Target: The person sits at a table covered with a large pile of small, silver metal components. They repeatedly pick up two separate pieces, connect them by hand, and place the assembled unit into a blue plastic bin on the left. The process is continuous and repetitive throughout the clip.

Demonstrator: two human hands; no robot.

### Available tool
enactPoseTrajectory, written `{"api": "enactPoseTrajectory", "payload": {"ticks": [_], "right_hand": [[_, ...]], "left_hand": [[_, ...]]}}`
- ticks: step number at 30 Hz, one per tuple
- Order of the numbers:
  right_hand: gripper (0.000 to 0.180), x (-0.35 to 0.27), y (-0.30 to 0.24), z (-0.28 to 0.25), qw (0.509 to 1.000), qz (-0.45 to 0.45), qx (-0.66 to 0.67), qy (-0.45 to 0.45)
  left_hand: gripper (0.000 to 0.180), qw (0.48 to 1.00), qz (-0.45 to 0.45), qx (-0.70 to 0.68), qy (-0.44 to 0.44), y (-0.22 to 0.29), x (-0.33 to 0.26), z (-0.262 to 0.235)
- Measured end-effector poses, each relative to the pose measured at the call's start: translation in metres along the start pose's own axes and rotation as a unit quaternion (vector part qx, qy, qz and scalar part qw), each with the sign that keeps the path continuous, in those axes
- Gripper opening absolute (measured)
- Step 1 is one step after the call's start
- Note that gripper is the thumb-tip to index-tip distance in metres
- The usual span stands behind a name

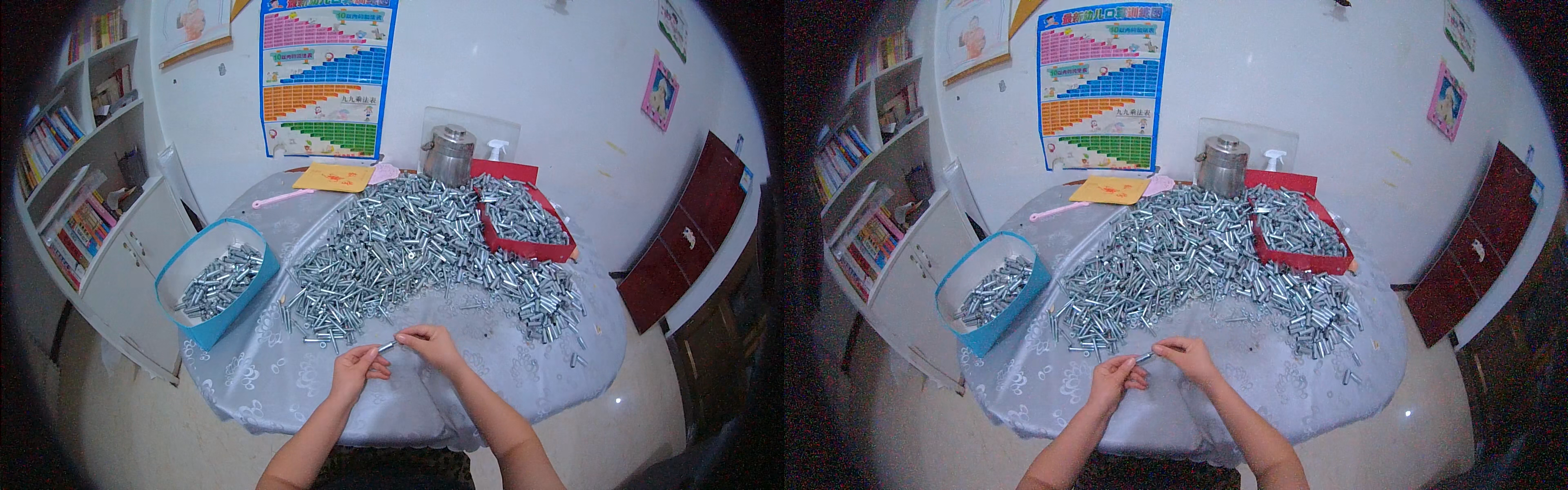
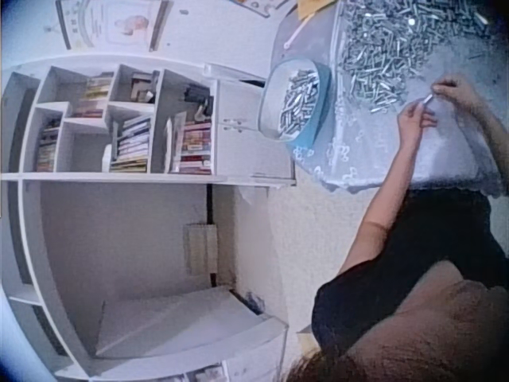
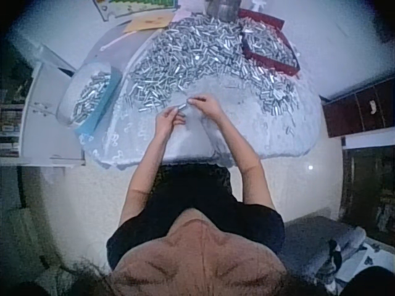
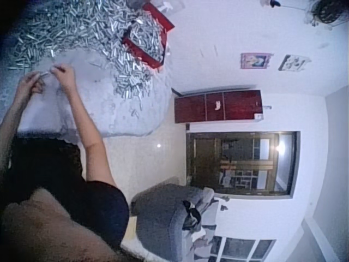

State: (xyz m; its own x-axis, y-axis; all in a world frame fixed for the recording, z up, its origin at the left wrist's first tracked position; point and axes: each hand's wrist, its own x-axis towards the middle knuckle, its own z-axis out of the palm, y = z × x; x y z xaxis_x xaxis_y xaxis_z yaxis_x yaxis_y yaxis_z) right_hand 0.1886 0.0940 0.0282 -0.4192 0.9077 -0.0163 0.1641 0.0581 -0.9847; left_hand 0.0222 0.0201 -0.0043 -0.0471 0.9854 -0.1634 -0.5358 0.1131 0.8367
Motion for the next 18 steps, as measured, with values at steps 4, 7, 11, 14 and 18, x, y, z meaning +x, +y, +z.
{"api": "enactPoseTrajectory", "payload": {"ticks": [4, 7, 11, 14, 18], "right_hand": [[0.019, -0.004, -0.003, 0.007, 0.997, -0.065, -0.037, 0.006], [0.019, -0.002, 0.000, 0.012, 0.998, -0.060, 0.008, -0.004], [0.020, 0.000, 0.001, 0.012, 0.995, 0.011, 0.103, 0.009], [0.022, 0.001, 0.002, 0.011, 0.994, 0.013, 0.111, 0.017], [0.022, 0.002, 0.001, 0.012, 0.995, 0.017, 0.099, 0.009]], "left_hand": [[0.022, 1.000, -0.001, -0.008, 0.006, 0.000, 0.001, -0.002], [0.022, 1.000, -0.007, -0.024, 0.005, 0.001, 0.001, -0.005], [0.025, 0.999, -0.014, -0.040, -0.004, 0.002, 0.000, -0.006], [0.025, 0.999, -0.020, -0.042, -0.007, 0.002, 0.000, -0.006], [0.025, 0.999, -0.023, -0.041, -0.011, 0.002, 0.000, -0.007]]}}
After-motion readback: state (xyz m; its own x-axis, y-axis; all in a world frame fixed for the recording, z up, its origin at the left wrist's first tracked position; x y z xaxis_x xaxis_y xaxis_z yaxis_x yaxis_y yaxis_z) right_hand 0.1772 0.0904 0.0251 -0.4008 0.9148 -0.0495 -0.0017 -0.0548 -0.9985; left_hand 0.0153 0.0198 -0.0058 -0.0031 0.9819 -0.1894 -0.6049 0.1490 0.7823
